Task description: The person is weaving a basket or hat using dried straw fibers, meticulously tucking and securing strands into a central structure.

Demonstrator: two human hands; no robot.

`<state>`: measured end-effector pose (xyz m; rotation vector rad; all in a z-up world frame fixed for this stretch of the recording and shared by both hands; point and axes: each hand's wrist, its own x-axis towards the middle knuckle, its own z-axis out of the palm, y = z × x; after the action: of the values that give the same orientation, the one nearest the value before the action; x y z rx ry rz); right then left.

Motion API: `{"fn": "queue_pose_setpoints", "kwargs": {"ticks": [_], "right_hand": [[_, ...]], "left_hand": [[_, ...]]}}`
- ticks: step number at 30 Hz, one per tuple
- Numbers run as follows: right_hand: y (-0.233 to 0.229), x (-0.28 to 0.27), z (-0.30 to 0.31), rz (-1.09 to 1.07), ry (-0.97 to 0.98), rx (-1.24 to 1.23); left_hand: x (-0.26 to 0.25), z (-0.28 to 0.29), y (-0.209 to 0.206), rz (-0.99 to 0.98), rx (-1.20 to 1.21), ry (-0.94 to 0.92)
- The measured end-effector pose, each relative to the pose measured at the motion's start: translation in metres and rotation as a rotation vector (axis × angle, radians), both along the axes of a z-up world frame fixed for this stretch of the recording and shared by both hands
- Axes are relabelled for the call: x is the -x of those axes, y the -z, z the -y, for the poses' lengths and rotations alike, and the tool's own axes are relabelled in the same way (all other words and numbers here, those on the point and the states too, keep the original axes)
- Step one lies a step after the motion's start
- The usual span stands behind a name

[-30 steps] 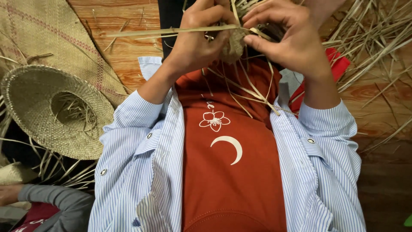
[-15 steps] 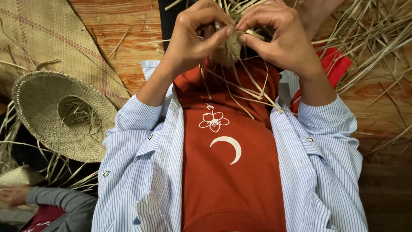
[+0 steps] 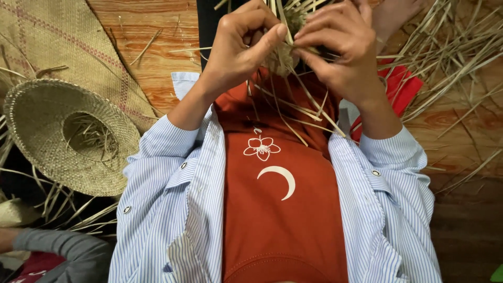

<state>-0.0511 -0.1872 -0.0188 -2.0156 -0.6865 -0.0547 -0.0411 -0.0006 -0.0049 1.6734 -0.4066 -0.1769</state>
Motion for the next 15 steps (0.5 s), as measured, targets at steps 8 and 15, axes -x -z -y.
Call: {"fn": "queue_pose_setpoints", "kwargs": {"ticks": [8, 15], "right_hand": [[0.009, 0.001, -0.002, -0.047, -0.003, 0.056], [0.005, -0.005, -0.007, -0.087, -0.079, -0.082]], "left_hand": [[0.002, -0.001, 0.005, 0.070, -0.075, -0.047], [0.001, -0.005, 0.009, 0.118, -0.077, 0.010]]}}
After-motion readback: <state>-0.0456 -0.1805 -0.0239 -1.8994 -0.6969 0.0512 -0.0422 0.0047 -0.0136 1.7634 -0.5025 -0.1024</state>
